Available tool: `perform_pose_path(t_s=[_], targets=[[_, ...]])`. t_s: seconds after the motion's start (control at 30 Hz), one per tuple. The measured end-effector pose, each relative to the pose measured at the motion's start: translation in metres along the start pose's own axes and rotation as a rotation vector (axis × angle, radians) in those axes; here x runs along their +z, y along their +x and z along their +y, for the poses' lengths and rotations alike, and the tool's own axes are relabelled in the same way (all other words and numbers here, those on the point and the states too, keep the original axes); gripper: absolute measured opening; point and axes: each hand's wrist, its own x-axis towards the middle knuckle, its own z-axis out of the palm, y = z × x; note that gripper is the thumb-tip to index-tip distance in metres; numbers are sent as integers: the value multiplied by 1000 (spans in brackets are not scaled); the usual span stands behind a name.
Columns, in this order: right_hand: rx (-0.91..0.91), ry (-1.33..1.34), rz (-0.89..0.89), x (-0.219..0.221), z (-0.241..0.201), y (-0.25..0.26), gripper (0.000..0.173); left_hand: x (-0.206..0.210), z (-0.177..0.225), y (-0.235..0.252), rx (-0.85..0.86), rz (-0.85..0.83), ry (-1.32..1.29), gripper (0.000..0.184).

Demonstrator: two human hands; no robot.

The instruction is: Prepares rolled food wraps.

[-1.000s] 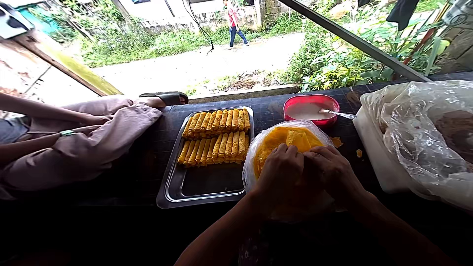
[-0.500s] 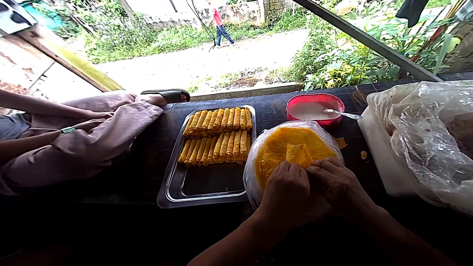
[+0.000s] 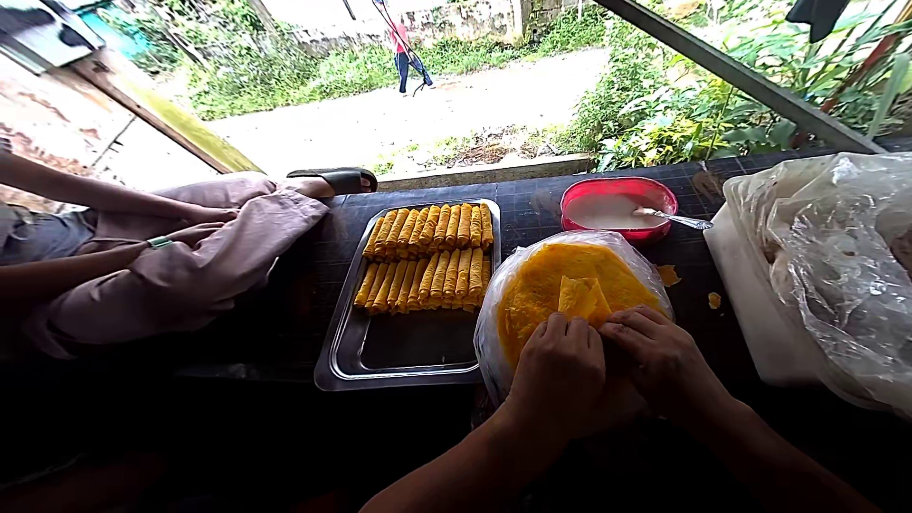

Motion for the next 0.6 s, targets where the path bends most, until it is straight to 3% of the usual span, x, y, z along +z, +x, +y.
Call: perform_pose_path(t_s=[0.6], targets=[[34, 66, -103, -8, -6, 2, 19, -13, -9, 4, 45, -152, -69, 15]])
